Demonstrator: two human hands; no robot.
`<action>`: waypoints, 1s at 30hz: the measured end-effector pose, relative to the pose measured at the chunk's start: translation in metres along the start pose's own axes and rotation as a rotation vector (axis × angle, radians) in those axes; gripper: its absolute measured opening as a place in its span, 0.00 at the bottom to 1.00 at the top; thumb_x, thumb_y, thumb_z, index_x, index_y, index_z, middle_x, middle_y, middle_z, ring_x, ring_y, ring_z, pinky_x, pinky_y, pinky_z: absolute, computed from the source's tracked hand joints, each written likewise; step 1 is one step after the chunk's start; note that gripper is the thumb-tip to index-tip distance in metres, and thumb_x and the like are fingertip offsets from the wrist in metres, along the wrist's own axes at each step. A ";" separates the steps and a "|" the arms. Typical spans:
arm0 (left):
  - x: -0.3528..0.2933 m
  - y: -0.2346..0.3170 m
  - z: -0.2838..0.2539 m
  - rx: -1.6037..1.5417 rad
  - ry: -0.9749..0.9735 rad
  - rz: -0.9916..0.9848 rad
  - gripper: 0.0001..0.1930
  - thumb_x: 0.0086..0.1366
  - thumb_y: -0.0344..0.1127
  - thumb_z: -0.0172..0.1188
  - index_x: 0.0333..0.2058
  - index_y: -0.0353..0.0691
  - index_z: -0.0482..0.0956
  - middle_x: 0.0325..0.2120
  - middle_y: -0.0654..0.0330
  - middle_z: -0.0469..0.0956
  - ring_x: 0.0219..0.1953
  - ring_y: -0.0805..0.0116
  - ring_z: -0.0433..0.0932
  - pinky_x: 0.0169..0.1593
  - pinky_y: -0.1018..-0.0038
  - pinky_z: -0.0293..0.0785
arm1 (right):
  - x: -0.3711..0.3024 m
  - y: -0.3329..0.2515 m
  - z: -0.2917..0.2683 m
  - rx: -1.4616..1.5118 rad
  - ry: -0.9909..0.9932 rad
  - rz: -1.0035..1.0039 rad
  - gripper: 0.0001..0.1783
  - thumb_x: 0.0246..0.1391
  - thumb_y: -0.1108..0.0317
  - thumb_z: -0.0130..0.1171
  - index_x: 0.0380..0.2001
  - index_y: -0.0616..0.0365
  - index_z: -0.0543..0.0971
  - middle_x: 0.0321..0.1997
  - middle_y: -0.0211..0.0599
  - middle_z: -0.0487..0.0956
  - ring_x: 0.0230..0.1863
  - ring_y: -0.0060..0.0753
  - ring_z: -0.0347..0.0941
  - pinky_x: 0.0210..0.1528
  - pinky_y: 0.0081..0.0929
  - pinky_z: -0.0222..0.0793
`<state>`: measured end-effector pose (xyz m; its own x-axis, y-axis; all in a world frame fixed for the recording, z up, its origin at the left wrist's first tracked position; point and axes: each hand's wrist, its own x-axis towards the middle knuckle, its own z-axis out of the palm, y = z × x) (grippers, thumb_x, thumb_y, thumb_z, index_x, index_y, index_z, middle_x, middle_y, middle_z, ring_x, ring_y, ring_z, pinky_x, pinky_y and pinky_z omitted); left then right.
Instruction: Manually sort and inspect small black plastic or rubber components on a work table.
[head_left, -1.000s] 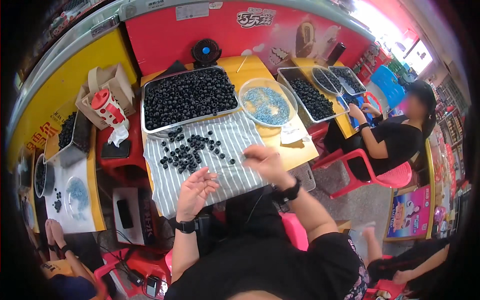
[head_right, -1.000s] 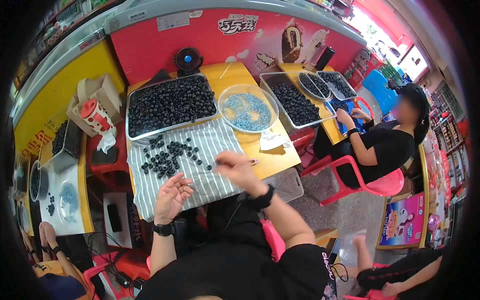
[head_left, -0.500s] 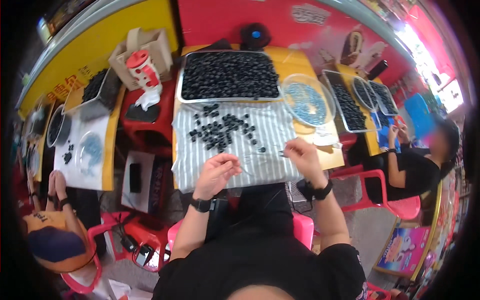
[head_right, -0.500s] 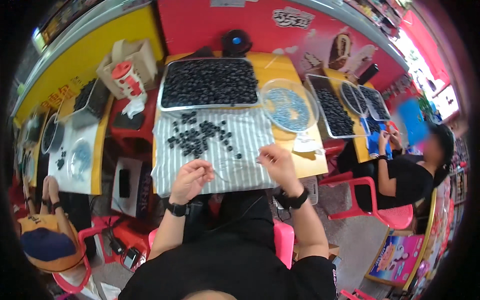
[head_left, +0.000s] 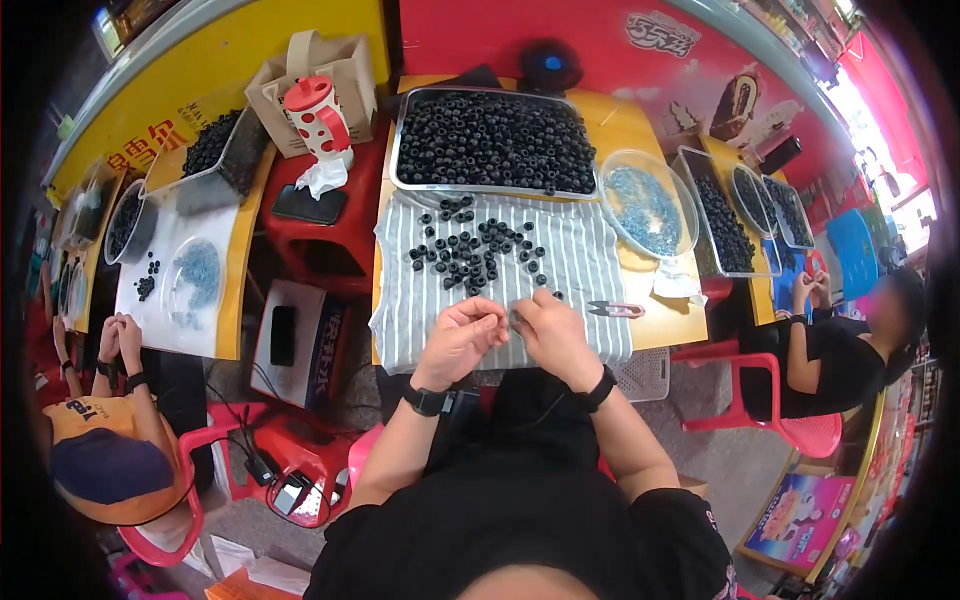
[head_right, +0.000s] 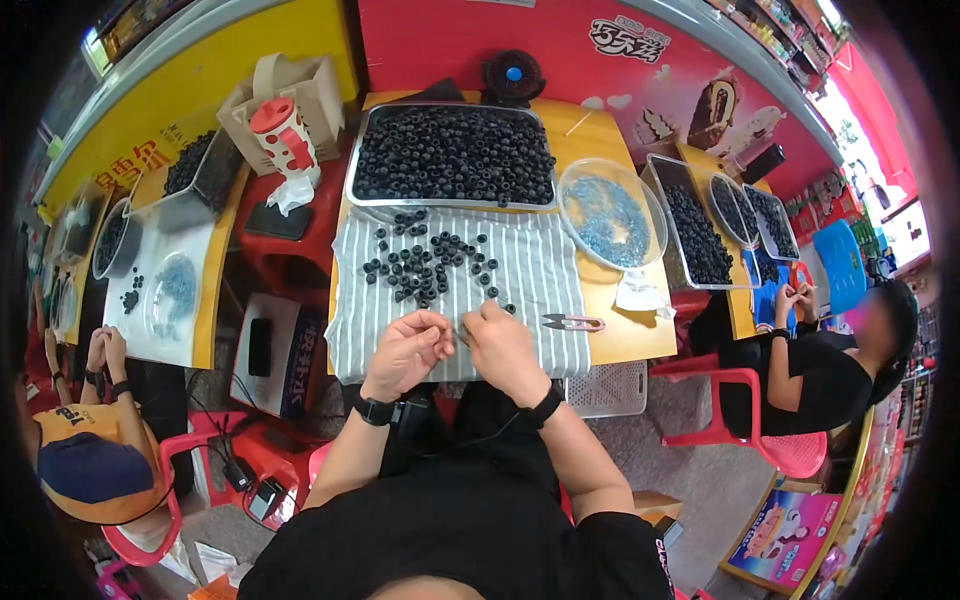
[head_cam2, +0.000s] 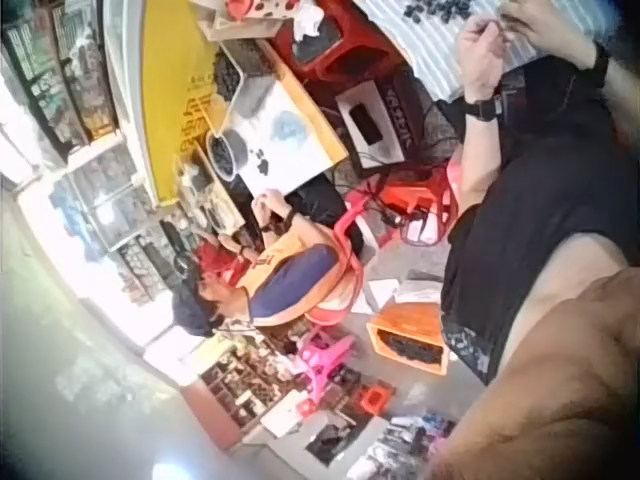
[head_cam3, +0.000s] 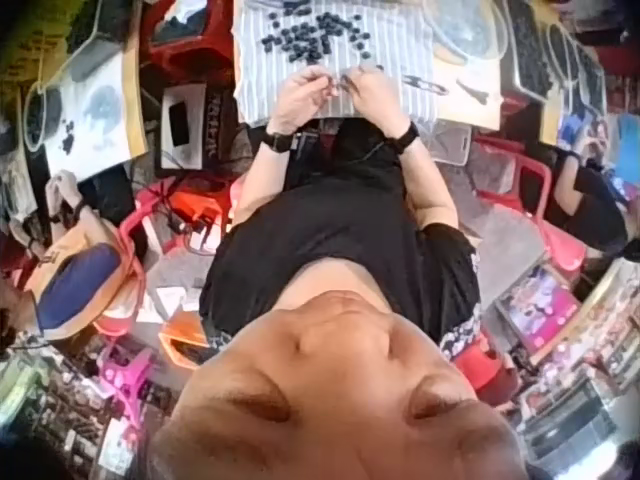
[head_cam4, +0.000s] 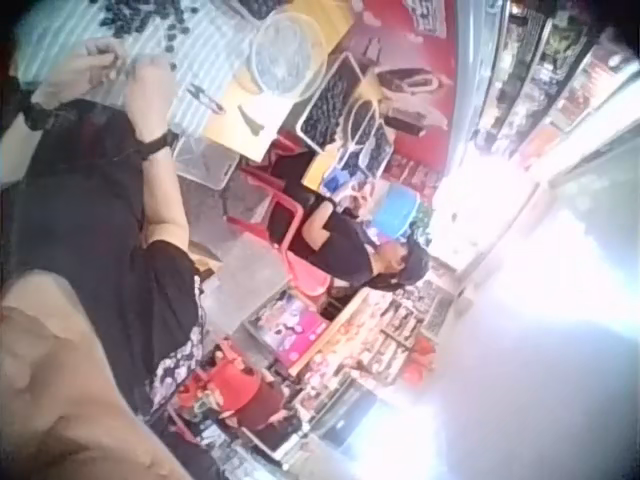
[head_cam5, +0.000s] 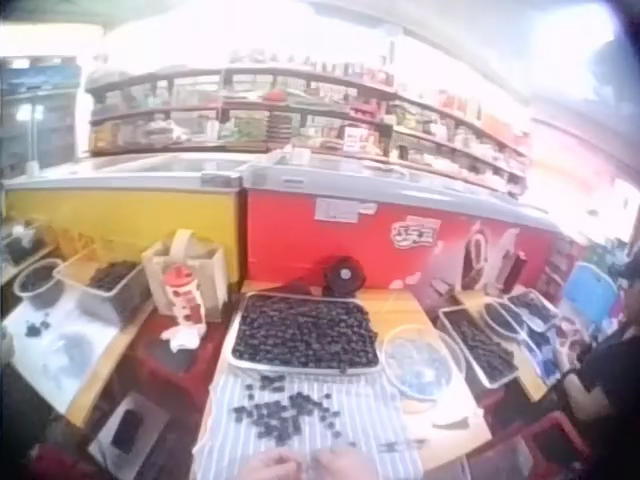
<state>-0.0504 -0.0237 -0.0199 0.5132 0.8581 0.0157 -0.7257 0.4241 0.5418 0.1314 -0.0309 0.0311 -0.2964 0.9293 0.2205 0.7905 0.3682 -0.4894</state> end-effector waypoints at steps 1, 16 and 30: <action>0.000 0.000 -0.001 0.005 -0.005 -0.005 0.08 0.66 0.28 0.55 0.42 0.32 0.74 0.36 0.55 0.78 0.35 0.68 0.79 0.38 0.77 0.74 | -0.001 0.001 0.001 0.002 0.004 0.001 0.03 0.47 0.72 0.57 0.26 0.58 0.74 0.28 0.43 0.70 0.30 0.52 0.72 0.31 0.44 0.68; -0.001 0.002 0.004 0.012 0.024 0.007 0.08 0.65 0.27 0.55 0.41 0.32 0.76 0.34 0.57 0.78 0.34 0.68 0.78 0.39 0.75 0.72 | -0.006 0.039 -0.018 -0.027 0.147 0.185 0.07 0.45 0.74 0.60 0.31 0.60 0.77 0.30 0.45 0.74 0.30 0.53 0.73 0.31 0.44 0.68; -0.003 -0.001 0.002 0.035 0.000 -0.033 0.14 0.65 0.27 0.56 0.48 0.29 0.74 0.38 0.55 0.79 0.35 0.68 0.79 0.40 0.74 0.77 | -0.011 -0.025 0.004 0.378 0.300 -0.070 0.16 0.40 0.78 0.65 0.37 0.57 0.81 0.37 0.39 0.72 0.32 0.35 0.74 0.32 0.27 0.71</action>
<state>-0.0505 -0.0273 -0.0184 0.5366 0.8438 -0.0022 -0.6921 0.4416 0.5709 0.1124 -0.0501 0.0375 -0.1303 0.8730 0.4700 0.5075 0.4660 -0.7248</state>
